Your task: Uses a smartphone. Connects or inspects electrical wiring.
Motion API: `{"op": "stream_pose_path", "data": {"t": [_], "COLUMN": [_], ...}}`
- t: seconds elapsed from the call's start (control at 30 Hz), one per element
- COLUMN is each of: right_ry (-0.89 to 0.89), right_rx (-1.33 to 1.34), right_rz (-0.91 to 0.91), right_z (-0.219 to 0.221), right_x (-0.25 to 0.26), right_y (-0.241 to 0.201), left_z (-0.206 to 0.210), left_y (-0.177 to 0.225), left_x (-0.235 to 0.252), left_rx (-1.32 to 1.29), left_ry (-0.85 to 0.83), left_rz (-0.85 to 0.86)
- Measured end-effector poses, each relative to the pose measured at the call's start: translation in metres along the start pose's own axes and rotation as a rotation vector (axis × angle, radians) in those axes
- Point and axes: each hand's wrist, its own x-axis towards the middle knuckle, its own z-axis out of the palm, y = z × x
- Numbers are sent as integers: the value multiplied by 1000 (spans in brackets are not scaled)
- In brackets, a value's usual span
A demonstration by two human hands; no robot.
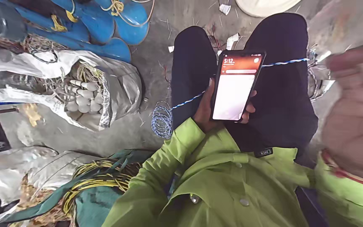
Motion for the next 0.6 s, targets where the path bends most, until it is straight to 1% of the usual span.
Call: {"op": "stream_pose_path", "data": {"t": [0.07, 0.13, 0.2, 0.3, 0.37, 0.5, 0.6], "right_ry": [-18, -23, -36, -19, -24, -95, -174], "right_rx": [-208, -427, -549, -666, -711, -759, -797], "right_rz": [-121, -203, -240, -312, -301, -173, -181], "right_z": [18, 33, 37, 38, 38, 41, 44], "right_x": [-2, -9, -16, -14, -12, -8, -7], "right_y": [15, 28, 43, 48, 49, 50, 49], "left_z": [1, 3, 8, 4, 4, 7, 7], "left_y": [0, 1, 2, 1, 1, 0, -1], "left_x": [-3, -8, -11, -10, -9, -9, -9], "left_rx": [11, 28, 84, 74, 87, 118, 108], "left_ry": [20, 51, 120, 76, 98, 167, 177], "left_rz": [11, 49, 111, 153, 163, 206, 198]}}
